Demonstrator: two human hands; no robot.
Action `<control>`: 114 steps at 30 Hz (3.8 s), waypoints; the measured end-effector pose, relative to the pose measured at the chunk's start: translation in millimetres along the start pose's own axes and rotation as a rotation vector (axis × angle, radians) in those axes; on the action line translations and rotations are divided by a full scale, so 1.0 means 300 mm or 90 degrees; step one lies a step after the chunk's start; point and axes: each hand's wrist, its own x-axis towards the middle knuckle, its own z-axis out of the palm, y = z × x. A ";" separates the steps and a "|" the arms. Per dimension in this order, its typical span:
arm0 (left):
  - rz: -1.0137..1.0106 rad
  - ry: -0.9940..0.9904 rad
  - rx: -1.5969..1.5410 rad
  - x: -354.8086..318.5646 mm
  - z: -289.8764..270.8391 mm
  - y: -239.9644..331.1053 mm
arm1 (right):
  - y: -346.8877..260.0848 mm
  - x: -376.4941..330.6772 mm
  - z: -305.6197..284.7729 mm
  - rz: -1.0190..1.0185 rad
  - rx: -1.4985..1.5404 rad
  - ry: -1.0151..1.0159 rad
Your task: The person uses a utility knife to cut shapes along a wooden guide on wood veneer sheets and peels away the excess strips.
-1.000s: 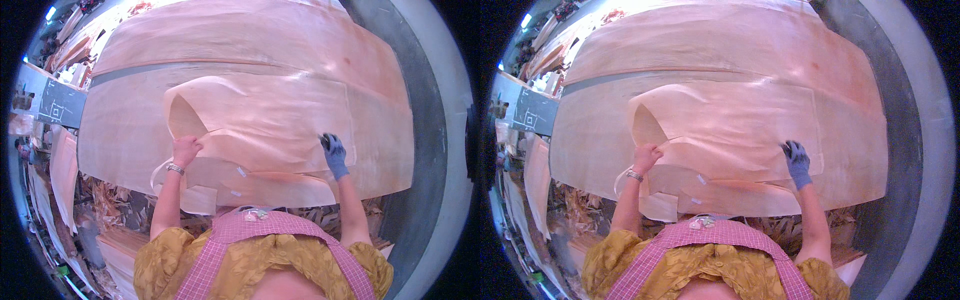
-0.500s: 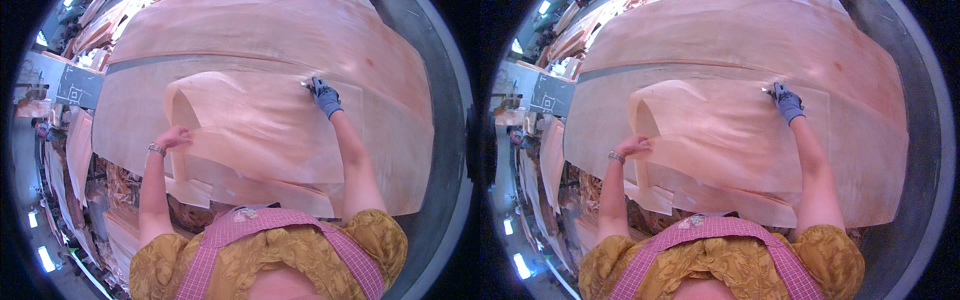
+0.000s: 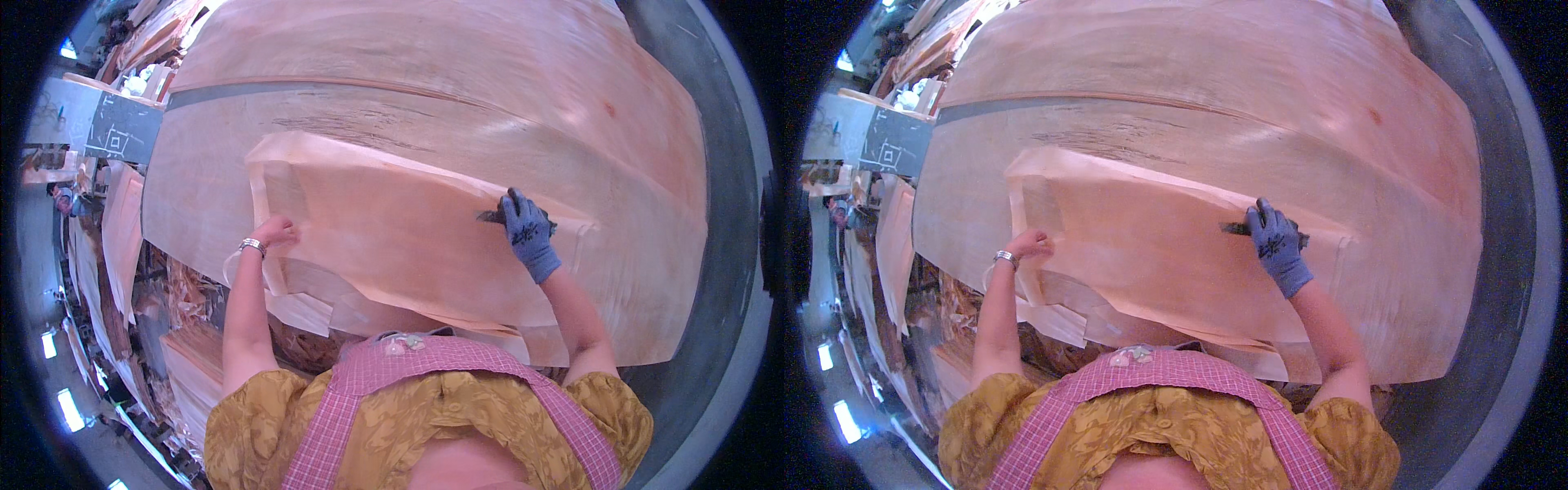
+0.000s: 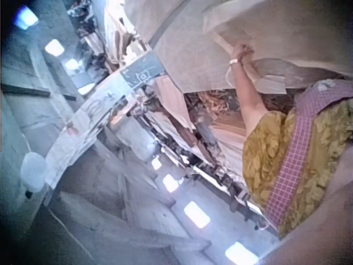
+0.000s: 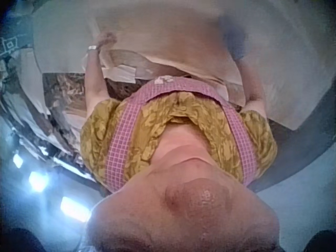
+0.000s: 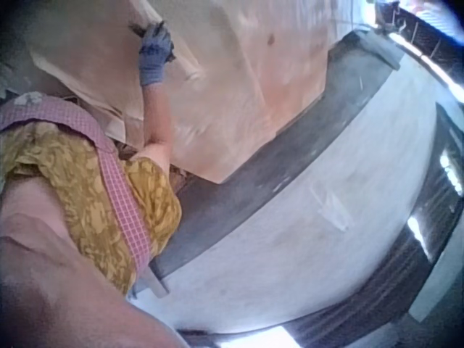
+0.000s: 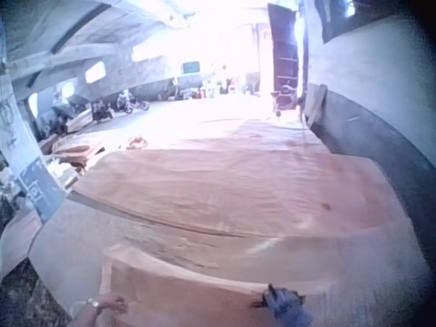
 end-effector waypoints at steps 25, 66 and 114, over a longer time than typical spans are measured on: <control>-0.252 0.098 0.247 0.125 -0.308 -0.323 | -0.117 0.639 0.223 0.010 0.022 -0.118; 0.285 0.675 -1.041 0.707 -0.716 -0.287 | -0.388 0.666 0.296 0.200 0.043 -0.207; 0.282 0.801 -0.083 0.647 -0.646 -0.318 | -1.124 1.637 0.582 -0.318 0.041 -0.145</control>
